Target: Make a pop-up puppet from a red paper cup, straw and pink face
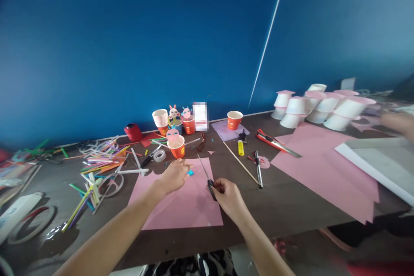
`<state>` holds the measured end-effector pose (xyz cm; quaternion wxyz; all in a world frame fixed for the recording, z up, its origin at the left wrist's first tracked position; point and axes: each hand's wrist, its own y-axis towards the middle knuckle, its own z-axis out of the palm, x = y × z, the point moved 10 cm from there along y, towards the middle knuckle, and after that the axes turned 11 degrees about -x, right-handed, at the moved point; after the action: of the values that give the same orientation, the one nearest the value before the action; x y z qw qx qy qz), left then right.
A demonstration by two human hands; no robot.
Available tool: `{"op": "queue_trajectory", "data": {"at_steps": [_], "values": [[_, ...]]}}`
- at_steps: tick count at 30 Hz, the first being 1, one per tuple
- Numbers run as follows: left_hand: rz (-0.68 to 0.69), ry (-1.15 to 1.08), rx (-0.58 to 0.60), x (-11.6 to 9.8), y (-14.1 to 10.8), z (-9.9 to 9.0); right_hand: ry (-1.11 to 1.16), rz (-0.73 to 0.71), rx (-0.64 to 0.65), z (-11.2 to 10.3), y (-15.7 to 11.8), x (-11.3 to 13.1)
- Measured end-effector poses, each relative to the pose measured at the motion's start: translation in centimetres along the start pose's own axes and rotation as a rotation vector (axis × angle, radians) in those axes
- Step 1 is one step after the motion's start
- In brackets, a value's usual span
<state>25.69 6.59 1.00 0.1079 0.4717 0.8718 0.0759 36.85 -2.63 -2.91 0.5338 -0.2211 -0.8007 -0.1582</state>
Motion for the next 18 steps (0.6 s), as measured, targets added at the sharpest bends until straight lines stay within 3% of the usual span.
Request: {"op": "queue_trajectory", "data": {"at_steps": [7, 13, 16, 18], "values": [[-0.033, -0.075, 0.004, 0.4, 0.5, 0.6, 0.055, 0.031, -0.01, -0.1, -0.1, 0.1], [-0.121, -0.199, -0.05, 1.2, 0.7, -0.9, 0.064, 0.044, -0.006, -0.1, 0.0, -0.1], [-0.376, -0.664, -0.193, 3.0, 0.0, -2.2, 0.122, 0.067, -0.001, -0.2, -0.1, 0.0], [-0.624, -1.115, -0.249, 4.2, -1.3, -1.3, 0.197, 0.087, 0.012, -0.3, -0.3, 0.2]]}}
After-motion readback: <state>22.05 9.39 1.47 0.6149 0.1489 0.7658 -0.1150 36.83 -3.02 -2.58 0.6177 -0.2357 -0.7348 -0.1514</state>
